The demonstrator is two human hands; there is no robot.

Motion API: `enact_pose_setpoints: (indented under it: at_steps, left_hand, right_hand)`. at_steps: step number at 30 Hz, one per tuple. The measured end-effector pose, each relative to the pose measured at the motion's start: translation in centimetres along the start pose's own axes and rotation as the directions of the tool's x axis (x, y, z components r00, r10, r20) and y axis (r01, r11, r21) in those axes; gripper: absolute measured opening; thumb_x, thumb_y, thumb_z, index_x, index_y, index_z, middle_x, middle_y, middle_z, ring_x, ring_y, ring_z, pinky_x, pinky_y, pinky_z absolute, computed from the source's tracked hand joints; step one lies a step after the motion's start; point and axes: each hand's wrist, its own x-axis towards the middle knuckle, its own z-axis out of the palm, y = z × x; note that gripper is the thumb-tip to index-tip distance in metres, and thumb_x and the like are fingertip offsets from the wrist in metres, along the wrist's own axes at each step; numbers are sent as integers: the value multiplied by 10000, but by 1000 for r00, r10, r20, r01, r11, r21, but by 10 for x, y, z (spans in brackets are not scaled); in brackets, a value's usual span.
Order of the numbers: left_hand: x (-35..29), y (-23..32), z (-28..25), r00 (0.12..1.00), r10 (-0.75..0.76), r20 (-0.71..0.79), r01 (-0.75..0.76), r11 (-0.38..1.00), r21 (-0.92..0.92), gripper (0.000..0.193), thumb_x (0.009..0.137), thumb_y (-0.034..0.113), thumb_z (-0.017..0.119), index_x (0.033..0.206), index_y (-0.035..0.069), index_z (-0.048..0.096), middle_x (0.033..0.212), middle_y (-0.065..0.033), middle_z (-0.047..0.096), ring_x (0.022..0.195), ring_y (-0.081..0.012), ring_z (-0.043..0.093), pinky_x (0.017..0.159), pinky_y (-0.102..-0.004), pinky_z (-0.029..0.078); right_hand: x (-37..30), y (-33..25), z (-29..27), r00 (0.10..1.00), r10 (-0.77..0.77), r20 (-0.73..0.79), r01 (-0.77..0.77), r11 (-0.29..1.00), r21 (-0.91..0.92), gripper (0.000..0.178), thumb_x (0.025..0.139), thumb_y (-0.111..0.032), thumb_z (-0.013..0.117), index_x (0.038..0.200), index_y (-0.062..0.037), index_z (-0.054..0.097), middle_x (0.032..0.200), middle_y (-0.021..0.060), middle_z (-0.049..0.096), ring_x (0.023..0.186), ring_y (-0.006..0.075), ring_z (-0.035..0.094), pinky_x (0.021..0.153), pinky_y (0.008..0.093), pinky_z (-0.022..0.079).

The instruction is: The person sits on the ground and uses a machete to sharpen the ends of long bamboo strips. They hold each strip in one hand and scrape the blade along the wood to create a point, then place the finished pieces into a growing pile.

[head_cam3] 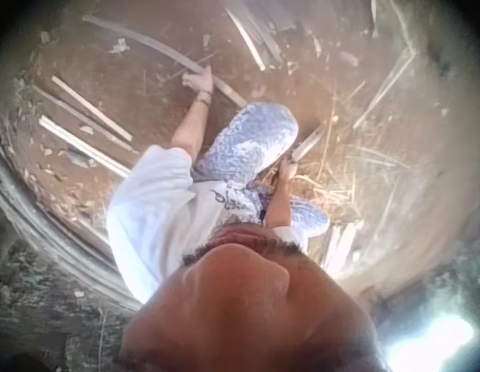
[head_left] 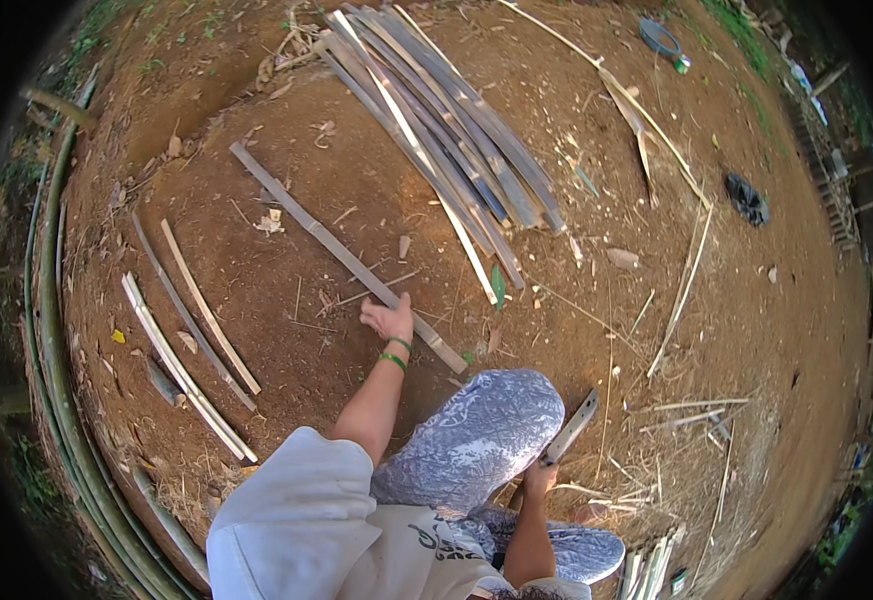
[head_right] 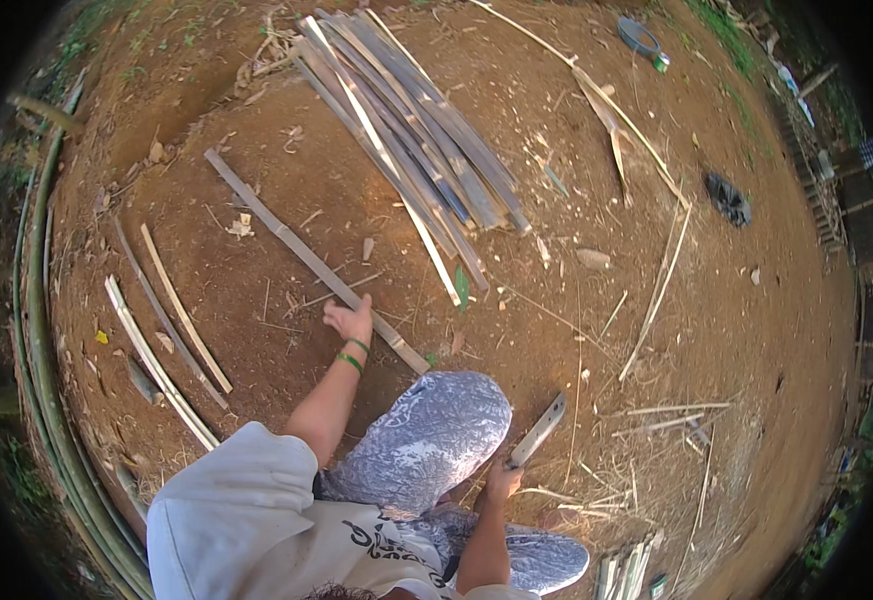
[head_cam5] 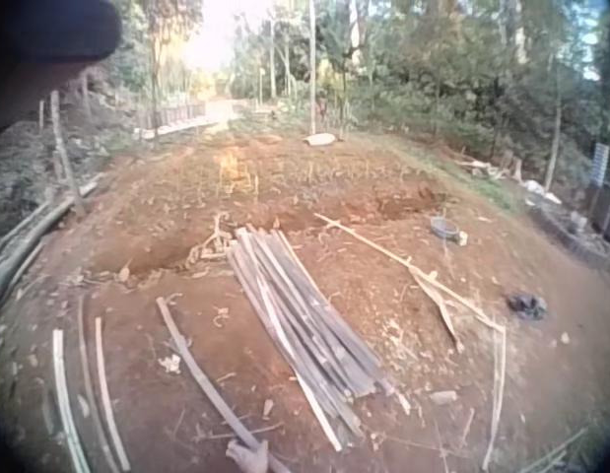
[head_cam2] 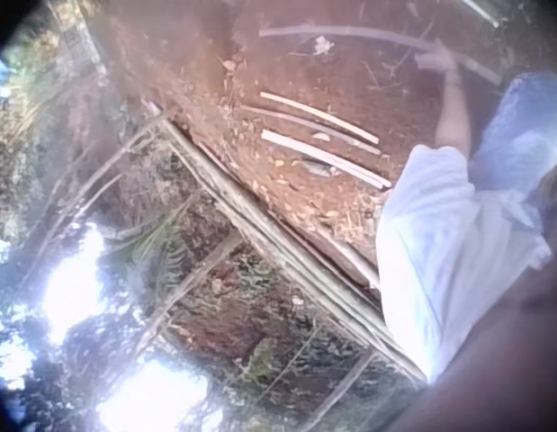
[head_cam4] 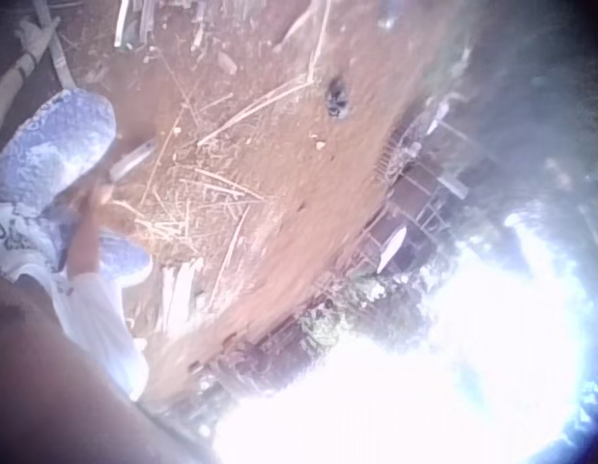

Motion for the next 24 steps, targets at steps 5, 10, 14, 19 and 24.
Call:
enact_pose_setpoints:
  at_steps: [5,10,14,19,24]
  left_hand:
    - [-2,-10,14,970,-100,222,97,995,24,427,792,319,806,1020,-1,638,1057,-187,627,1042,-347,610,959,-428,471]
    - [45,-41,61,951,-100,292,132,987,-92,405,803,368,795,885,-14,686,1026,-192,683,980,-303,662,871,-426,509]
    - [58,-40,53,845,-291,448,236,956,176,534,799,458,781,1037,-4,660,1188,-207,658,1117,-345,631,951,-442,503]
    - [-17,45,27,866,-225,447,82,945,316,704,773,543,772,1198,7,608,1274,-212,633,1186,-386,608,1002,-461,502]
    - [-16,37,28,887,-253,385,137,942,305,643,754,434,790,1207,21,597,1263,-233,629,1180,-398,607,998,-459,505]
  right_hand:
    - [2,6,-4,997,-79,15,79,996,41,622,693,-343,775,1148,45,603,1087,278,670,1066,443,631,929,490,478]
    - [-5,-13,-8,996,-51,74,46,997,63,591,678,-325,764,1112,48,617,1080,262,678,1072,421,639,936,479,483]
    - [5,-5,14,992,-8,127,4,999,32,552,704,-323,753,1097,46,634,1080,258,685,1081,404,646,960,463,486]
    - [13,7,27,990,99,101,-104,994,46,644,722,-344,759,1195,52,574,1151,279,667,1102,411,649,966,453,497]
    - [2,7,28,992,95,83,-98,995,30,680,704,-330,774,1220,38,528,1132,281,664,1085,422,652,965,472,499]
